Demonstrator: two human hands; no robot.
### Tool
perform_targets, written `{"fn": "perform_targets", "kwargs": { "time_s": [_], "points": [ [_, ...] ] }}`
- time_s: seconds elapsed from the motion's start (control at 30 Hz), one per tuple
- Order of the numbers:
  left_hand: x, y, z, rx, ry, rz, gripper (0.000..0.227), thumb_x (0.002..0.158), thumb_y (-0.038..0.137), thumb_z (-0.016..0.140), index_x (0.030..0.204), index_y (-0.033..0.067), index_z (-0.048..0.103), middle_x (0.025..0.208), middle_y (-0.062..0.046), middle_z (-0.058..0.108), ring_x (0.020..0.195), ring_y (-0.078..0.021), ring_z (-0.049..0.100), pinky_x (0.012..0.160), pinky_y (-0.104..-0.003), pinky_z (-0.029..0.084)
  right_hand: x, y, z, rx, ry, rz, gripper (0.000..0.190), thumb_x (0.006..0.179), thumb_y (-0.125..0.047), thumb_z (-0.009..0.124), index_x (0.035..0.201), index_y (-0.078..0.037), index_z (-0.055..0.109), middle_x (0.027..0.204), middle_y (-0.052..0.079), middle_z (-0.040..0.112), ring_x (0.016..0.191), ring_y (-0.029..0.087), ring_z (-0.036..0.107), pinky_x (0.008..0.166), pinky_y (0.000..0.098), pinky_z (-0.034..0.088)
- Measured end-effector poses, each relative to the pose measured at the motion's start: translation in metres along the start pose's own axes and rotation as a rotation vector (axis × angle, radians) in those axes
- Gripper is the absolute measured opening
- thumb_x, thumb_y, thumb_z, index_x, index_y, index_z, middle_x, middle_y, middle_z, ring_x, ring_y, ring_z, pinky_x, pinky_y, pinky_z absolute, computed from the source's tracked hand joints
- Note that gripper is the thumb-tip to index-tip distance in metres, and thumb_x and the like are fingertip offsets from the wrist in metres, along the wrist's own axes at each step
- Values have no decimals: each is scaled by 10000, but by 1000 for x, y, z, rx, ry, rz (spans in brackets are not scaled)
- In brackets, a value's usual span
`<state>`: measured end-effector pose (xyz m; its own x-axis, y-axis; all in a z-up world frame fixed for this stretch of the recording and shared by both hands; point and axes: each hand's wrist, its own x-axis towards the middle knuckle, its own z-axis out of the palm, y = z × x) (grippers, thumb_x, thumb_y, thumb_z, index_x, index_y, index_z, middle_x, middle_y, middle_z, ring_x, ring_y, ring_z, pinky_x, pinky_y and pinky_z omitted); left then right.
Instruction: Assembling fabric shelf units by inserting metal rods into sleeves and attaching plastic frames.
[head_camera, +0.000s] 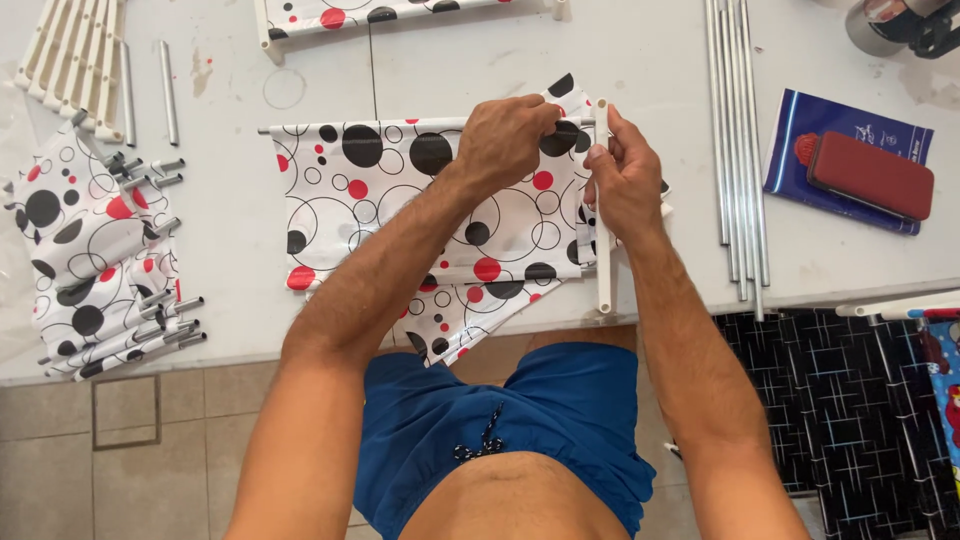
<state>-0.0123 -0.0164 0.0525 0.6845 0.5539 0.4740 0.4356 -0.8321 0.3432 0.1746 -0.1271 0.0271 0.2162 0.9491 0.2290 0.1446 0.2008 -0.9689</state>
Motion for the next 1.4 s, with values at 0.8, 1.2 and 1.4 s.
{"fn": "perform_targets", "kwargs": {
  "time_s": [0.8,1.2,1.4],
  "points": [
    [-91,116,0,3,-165,143,186,917,282,537,974,110,582,870,-59,469,802,-285,501,720,-427,376,-85,-10,-8,322,23,282,513,936,-25,557,1434,56,463,793,118,554,530,169,591,493,263,510],
    [-89,132,-6,33,28,142,207,1014,205,456,877,110,577,804,-48,447,719,-263,491,649,-407,369,-89,-3,4,583,110,230,503,938,-58,561,1426,-6,449,786,119,505,435,148,516,356,249,412],
    [-91,139,1,132,109,168,204,944,125,432,866,91,617,796,-45,450,683,-237,456,648,-402,342,-89,-7,12,443,225,125,457,943,-59,526,1397,-36,470,788,112,489,444,123,439,376,226,379]
  ]
}}
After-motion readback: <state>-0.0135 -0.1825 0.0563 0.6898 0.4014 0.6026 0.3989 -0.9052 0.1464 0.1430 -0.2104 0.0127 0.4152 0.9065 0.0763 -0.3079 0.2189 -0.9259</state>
